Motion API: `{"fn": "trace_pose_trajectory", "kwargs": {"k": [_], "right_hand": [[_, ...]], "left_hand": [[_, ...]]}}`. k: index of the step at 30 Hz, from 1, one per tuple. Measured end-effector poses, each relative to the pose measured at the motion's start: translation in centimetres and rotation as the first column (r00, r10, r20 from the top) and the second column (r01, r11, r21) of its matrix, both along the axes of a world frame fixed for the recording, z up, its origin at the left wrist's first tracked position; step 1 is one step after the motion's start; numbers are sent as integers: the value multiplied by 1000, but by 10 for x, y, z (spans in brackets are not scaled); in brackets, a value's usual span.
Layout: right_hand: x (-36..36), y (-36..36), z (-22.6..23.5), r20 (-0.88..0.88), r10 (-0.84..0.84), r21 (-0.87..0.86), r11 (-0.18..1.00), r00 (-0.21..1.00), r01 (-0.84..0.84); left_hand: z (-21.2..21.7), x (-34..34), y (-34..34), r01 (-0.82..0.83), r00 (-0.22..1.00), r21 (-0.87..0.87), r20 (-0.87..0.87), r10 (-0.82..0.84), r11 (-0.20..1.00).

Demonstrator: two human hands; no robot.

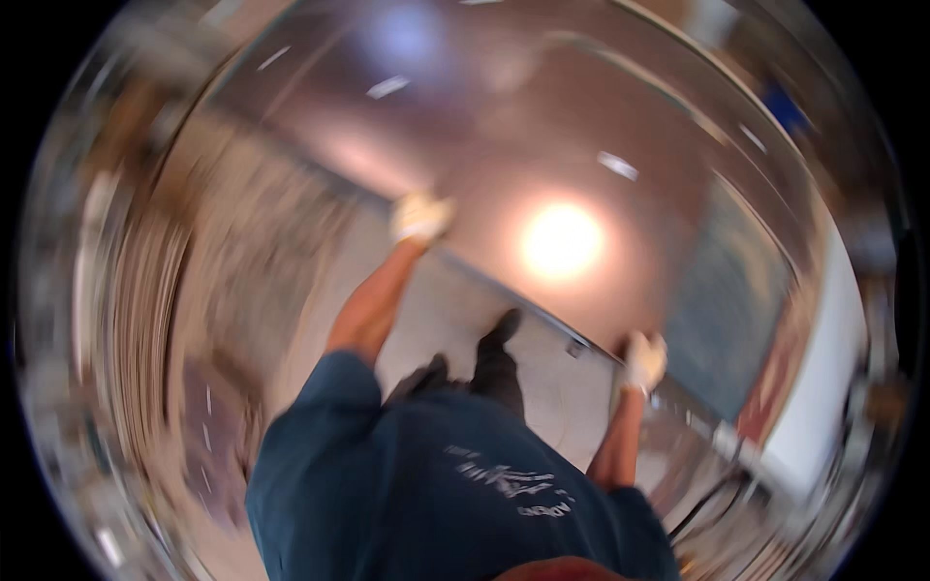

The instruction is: The person wipes the surface of large metal sheets with a white cloth, then removes the sheets from a table and stacks them on the floor. The person also briefly interacts with a CNC machine control panel.

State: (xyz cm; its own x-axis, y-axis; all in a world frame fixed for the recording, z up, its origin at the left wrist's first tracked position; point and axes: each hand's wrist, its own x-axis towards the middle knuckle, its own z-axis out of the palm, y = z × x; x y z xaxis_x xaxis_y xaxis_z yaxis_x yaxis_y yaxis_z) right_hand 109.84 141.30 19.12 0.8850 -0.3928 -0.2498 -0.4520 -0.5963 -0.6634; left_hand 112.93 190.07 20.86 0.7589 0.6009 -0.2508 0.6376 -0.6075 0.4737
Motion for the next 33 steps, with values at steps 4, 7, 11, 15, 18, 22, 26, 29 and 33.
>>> {"fn": "trace_pose_trajectory", "kwargs": {"k": [4, 7, 11, 15, 18, 22, 26, 29, 33], "right_hand": [[-113, 20, -30, -51, -110, 245, 962, 993, 120], [-215, 5, -75, -125, -150, 181, 969, 981, 171], [-244, 4, -84, -328, -150, 319, 912, 932, 259], [-301, 18, -72, -283, -267, 514, 768, 921, 381], [-307, 6, -49, -211, -215, 655, 693, 953, 302], [-212, -85, -170, -251, -50, 326, 936, 967, 132], [-235, -29, -105, -359, -127, 503, 808, 925, 307], [-223, -38, -149, -138, -158, 459, 865, 978, 205], [-225, -13, -157, -149, -49, 593, 795, 988, 129]], "left_hand": [[-35, -90, 36, -34, 997, 54, -70, 38, 998], [-75, -183, 46, -89, 990, 61, 113, 82, 994], [-86, -298, 46, -246, 969, -69, -6, 246, 967], [-47, -303, 67, -152, 987, -448, -124, 107, 881], [-76, -298, 64, -186, 982, -723, -141, 122, 666], [-89, -324, 41, -220, 971, -443, -188, 150, 869], [-76, -361, 30, -197, 977, -352, -143, 156, 915], [-50, -371, 42, -178, 981, -280, -121, 149, 943], [-6, -459, 56, -287, 957, -141, -82, 278, 948]]}}
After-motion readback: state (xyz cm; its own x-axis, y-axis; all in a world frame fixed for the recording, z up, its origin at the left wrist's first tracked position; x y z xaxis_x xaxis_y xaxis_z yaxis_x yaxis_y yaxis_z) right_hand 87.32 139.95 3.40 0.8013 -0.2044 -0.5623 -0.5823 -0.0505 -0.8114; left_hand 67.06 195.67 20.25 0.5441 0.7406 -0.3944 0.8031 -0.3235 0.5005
